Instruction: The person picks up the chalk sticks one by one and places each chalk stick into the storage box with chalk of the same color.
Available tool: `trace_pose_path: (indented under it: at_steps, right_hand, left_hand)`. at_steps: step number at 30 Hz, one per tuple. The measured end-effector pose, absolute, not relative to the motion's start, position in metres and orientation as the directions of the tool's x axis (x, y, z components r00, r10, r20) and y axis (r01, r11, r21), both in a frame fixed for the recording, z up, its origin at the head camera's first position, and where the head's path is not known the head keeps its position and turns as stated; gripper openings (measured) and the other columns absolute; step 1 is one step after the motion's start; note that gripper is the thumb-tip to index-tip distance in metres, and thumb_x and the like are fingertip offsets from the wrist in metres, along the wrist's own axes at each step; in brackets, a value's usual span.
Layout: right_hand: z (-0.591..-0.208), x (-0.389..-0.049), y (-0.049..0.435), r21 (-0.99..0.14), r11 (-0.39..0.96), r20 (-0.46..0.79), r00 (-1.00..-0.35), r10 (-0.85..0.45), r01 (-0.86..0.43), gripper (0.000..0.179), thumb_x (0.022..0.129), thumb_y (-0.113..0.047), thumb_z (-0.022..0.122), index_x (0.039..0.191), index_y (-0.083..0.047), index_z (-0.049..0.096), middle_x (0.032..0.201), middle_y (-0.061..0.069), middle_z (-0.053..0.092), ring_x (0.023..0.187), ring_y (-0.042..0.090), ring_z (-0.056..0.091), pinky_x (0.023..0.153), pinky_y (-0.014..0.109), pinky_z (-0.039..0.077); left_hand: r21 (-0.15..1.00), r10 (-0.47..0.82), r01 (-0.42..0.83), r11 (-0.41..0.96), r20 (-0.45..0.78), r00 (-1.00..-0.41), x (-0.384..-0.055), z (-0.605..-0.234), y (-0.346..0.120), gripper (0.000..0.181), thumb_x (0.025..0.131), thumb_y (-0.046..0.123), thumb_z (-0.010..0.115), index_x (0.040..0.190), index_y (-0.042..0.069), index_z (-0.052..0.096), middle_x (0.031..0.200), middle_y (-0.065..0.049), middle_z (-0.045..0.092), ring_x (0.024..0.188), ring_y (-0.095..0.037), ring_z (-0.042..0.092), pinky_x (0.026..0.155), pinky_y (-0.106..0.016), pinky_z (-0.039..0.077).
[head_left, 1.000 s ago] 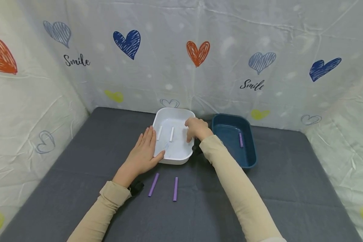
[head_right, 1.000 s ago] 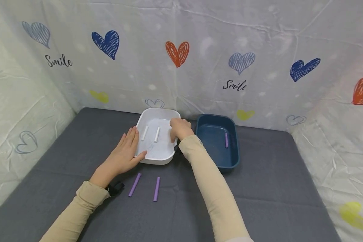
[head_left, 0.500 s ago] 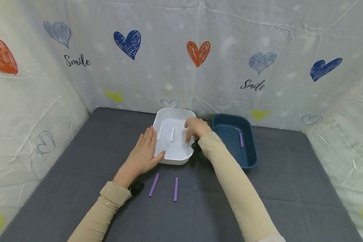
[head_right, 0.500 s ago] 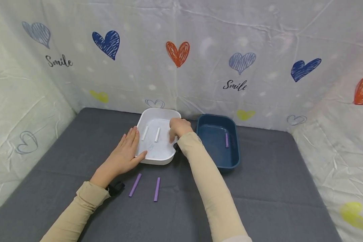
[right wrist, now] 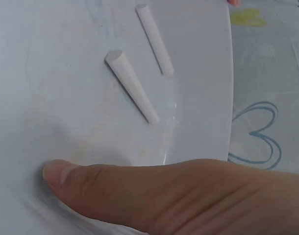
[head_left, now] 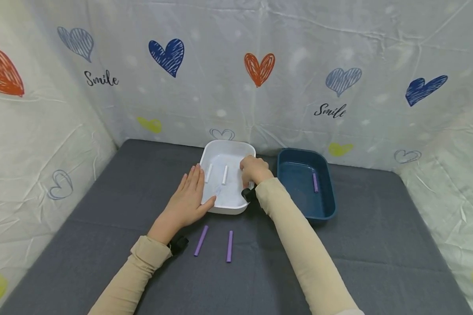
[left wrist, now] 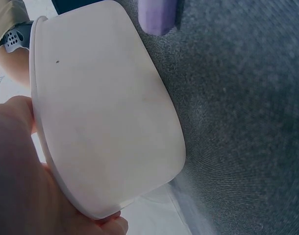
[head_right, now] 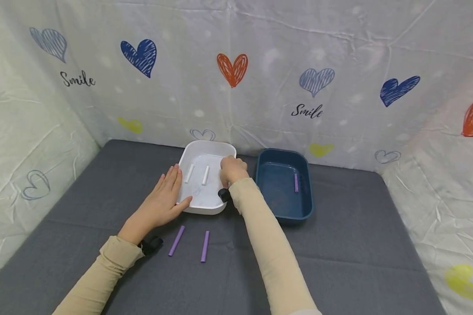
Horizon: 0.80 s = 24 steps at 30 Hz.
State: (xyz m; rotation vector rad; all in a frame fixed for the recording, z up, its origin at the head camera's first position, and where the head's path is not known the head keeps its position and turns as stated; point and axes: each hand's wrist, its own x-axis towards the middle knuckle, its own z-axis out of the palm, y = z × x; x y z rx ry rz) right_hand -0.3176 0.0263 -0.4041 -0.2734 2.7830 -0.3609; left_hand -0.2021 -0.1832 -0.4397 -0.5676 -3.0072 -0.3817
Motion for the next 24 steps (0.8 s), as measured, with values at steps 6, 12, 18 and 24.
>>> trace_pose_path:
  at_steps: [6, 12, 18, 24]
  right_hand:
    - [-0.4081, -0.3167, 0.0257, -0.26, 0.954, -0.289, -0.93, -0.227, -0.152, 0.06, 0.07, -0.008, 0.084, 0.127, -0.016, 0.066, 0.12, 0.005, 0.055, 0.1, 0.03, 0.053, 0.086, 0.044, 0.049]
    - [-0.4094, -0.3168, 0.026, -0.233, 0.956, -0.302, -0.921, -0.248, -0.181, 0.059, 0.072, -0.009, 0.083, 0.128, -0.015, 0.063, 0.121, 0.006, 0.052, 0.099, 0.029, 0.052, 0.083, 0.042, 0.048]
    - [-0.4083, -0.3157, 0.0255, -0.224, 0.953, -0.308, -0.913, -0.266, -0.202, 0.06, 0.073, -0.009, 0.082, 0.129, -0.015, 0.062, 0.12, 0.007, 0.051, 0.098, 0.028, 0.052, 0.081, 0.041, 0.048]
    - [-0.4067, -0.314, 0.0264, -0.228, 0.951, -0.307, -0.912, -0.272, -0.208, 0.057, 0.074, -0.011, 0.082, 0.127, -0.014, 0.062, 0.119, 0.008, 0.051, 0.098, 0.028, 0.052, 0.081, 0.041, 0.048]
  left_hand:
    - [0.227, 0.351, 0.365, 0.903, 0.102, -0.931, -0.2019, -0.4398, -0.183, 0.089, 0.101, 0.049, 0.044, 0.153, -0.013, 0.007, 0.162, -0.028, -0.003, 0.15, -0.039, -0.002, 0.12, -0.052, 0.005]
    - [0.225, 0.353, 0.366, 0.903, 0.099, -0.93, -0.2024, -0.4403, -0.1831, 0.089, 0.101, 0.049, 0.043, 0.153, -0.013, 0.006, 0.162, -0.028, -0.003, 0.15, -0.039, -0.003, 0.12, -0.051, 0.004]
    - [0.222, 0.351, 0.365, 0.904, 0.099, -0.931, -0.2025, -0.4411, -0.1838, 0.089, 0.101, 0.049, 0.043, 0.153, -0.013, 0.005, 0.162, -0.029, -0.003, 0.15, -0.039, -0.002, 0.12, -0.052, 0.004]
    - [0.219, 0.351, 0.364, 0.905, 0.099, -0.931, -0.2029, -0.4419, -0.1838, 0.089, 0.101, 0.049, 0.042, 0.154, -0.012, 0.005, 0.162, -0.028, -0.004, 0.15, -0.039, -0.002, 0.12, -0.051, 0.004]
